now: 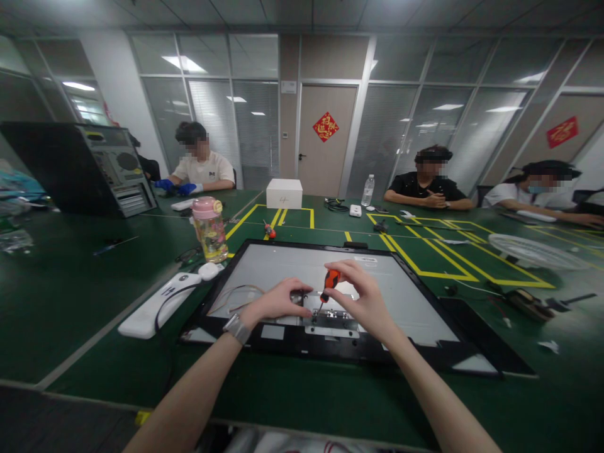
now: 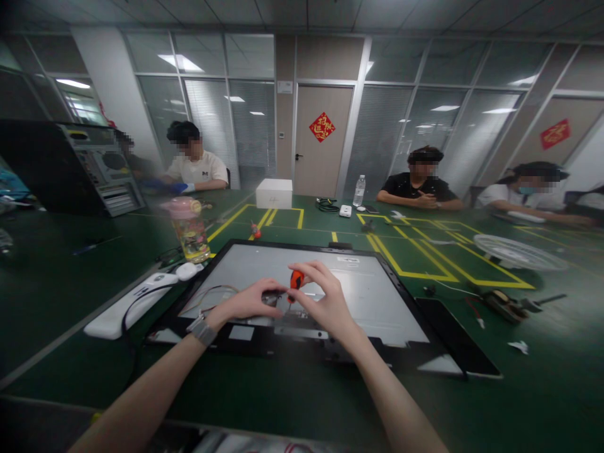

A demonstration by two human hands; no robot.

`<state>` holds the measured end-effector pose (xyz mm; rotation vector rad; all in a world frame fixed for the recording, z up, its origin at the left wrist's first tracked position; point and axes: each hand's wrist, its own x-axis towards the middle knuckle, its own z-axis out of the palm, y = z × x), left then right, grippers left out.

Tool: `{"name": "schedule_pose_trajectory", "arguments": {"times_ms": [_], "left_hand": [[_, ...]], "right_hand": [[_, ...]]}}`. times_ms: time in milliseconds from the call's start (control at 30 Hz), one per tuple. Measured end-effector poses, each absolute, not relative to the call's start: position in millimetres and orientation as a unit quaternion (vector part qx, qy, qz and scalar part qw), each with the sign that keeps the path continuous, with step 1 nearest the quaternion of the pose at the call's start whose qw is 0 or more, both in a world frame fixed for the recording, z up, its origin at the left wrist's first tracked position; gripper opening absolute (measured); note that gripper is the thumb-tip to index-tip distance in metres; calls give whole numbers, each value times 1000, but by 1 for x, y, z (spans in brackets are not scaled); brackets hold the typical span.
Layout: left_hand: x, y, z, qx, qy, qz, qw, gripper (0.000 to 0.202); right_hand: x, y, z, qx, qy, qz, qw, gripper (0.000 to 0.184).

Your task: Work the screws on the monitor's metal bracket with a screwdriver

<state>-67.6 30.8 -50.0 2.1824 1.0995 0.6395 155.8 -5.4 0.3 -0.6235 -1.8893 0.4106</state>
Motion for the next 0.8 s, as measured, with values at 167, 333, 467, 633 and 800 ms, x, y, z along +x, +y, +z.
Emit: {"name": "schedule_pose_trajectory", "arguments": {"times_ms": [167,333,467,633,800], "left_hand": [[-68,30,-49,822,418,238,304,62],[-68,31,-50,822,418,241,302,62],[-67,31,-50,820,417,243,307,61],[-67,30,-49,819,422,241,305,62],[-68,30,-49,819,419,239,310,64]], "right_hand": [[157,-1,-5,-266,-772,210,537,34],[156,-4,-6,-260,-766,252,531,35],[155,-7,-3,-245,-770,273,523,44],[157,-2,-4,-276,-780,225,514,43],[160,1,-7,-277,-764,265,519,43]]}}
